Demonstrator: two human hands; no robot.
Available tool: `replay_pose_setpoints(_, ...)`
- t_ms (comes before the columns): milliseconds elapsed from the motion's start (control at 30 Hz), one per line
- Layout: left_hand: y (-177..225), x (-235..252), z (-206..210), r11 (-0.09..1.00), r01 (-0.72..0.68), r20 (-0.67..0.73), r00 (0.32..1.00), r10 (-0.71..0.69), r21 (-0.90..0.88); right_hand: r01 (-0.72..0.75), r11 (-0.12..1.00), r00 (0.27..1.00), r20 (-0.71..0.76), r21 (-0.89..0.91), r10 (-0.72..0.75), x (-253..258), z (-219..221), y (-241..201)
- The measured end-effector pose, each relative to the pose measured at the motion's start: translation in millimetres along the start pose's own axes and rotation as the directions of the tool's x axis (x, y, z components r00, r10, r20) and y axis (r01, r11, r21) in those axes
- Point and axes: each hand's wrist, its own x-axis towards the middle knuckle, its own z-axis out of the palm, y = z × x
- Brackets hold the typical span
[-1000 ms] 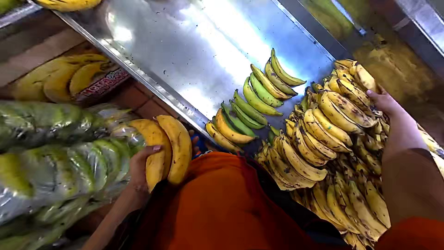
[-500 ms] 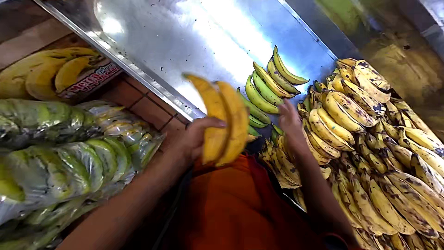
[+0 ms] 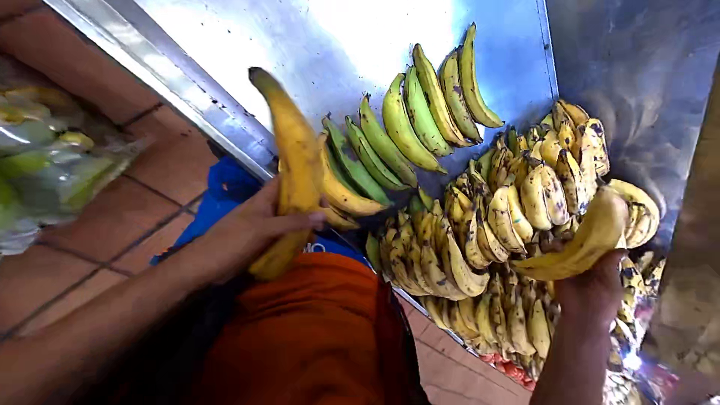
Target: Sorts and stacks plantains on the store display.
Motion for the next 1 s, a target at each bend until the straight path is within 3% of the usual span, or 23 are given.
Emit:
replay_pose_setpoints(67, -7.1, -0.2, -7.2, 0.996, 0.078, -0.114, 0.991, -0.074, 0.034, 0.154, 0.867, 0.979, -0.045, -0.474, -0.198, 44.0, -15.2, -6.4)
replay_pose_setpoints(167, -2.0, 3.1, 2.3, 0.996, 0.088, -0.175, 0.981, -0.081, 0.032, 0.358, 0.472, 0.870, 0.105, -0.806, -0.481, 129.1, -44.0, -8.2)
replay_pose_setpoints(233, 14.9, 1.0, 23.7, 0.991, 0.136, -0.270, 0.954, -0.127, 0.016, 0.331, 0.294, 0.844, 0.143, -0.897, -0.517, 184.7, -57.4, -17.2)
replay_pose_setpoints(300, 24.0, -0.3, 44.4, 0.984, 0.174, -0.377, 0.909, -0.179, -0.048, 0.209, 0.183, 0.900, 0.115, -0.961, -0.421, 236.9, -69.8, -28.1)
replay_pose_setpoints(333, 9.6, 0.3, 47.1, 0.991, 0.113, -0.393, 0.910, -0.133, -0.073, 0.169, 0.143, 0.926, 0.107, -0.975, -0.361, 262.1, -81.2, -27.4)
replay_pose_setpoints(400, -42.0, 3.1, 44.9, 0.989, -0.067, -0.412, 0.911, 0.008, -0.131, 0.185, 0.222, 0.951, 0.117, -0.957, -0.287, 301.8, -103.9, -10.7)
replay_pose_setpoints(433, -49.3, 0.7, 49.3, 0.978, -0.079, -0.428, 0.904, -0.011, -0.191, 0.206, 0.319, 0.951, 0.112, -0.925, -0.288, 313.4, -111.8, 1.0)
replay_pose_setpoints(500, -29.5, -6.7, 61.1, 0.948, 0.056, -0.424, 0.885, -0.193, -0.313, 0.237, 0.455, 0.940, 0.084, -0.858, -0.330, 328.3, -123.3, 16.1)
replay_pose_setpoints(533, -19.3, -5.9, 67.2, 0.942, 0.129, -0.422, 0.869, -0.258, -0.310, 0.232, 0.435, 0.931, 0.070, -0.870, -0.358, 332.4, -122.7, 18.0)
replay_pose_setpoints(600, -2.2, 0.6, 78.8, 0.945, 0.220, -0.425, 0.851, -0.307, -0.243, 0.207, 0.283, 0.891, 0.060, -0.936, -0.450, 322.7, -105.4, 11.3)
replay_pose_setpoints(667, -8.0, 8.6, 82.3, 0.967, 0.184, -0.381, 0.893, -0.239, -0.176, 0.257, 0.218, 0.847, 0.110, -0.941, -0.520, 275.3, -61.5, -4.2)
replay_pose_setpoints(700, -17.2, 15.1, 83.7, 0.982, 0.116, -0.358, 0.920, -0.163, -0.149, 0.362, 0.264, 0.837, 0.188, -0.894, -0.514, 238.4, -27.6, -5.5)
replay_pose_setpoints(767, -13.5, 23.7, 101.6, 0.997, 0.033, -0.241, 0.969, -0.047, -0.063, 0.490, 0.517, 0.871, 0.363, -0.702, -0.332, 139.9, 42.0, 6.7)
replay_pose_setpoints(800, -3.2, 23.1, 115.8, 1.000, 0.002, -0.123, 0.992, -0.001, 0.008, 0.417, 0.694, 0.881, 0.450, -0.588, -0.148, 87.3, 69.9, 16.6)
replay_pose_setpoints(833, 6.9, 20.3, 131.1, 0.992, -0.031, -0.013, 0.999, 0.033, 0.121, 0.291, 0.841, 0.823, 0.568, -0.456, 0.023, 45.9, 89.8, 29.8)
replay_pose_setpoints(867, 12.4, 16.8, 143.4, 0.959, -0.085, 0.062, 0.996, 0.071, 0.271, 0.115, 0.938, 0.712, 0.685, -0.326, 0.151, 17.8, 101.1, 46.1)
replay_pose_setpoints(900, 15.6, 14.8, 150.7, 0.893, -0.171, 0.113, 0.984, 0.136, 0.417, -0.092, 0.972, 0.618, 0.754, -0.214, 0.224, -0.5, 105.8, 62.1)
replay_pose_setpoints(933, 14.0, 16.8, 150.8, 0.823, -0.261, 0.125, 0.965, 0.230, 0.504, -0.294, 0.950, 0.598, 0.755, -0.108, 0.270, -12.9, 102.8, 72.9)
replay_pose_setpoints(1000, 14.1, 21.7, 128.9, 0.787, -0.267, 0.075, 0.959, 0.273, 0.556, -0.415, 0.910, 0.678, 0.667, -0.001, 0.310, -15.5, 77.4, 72.2)
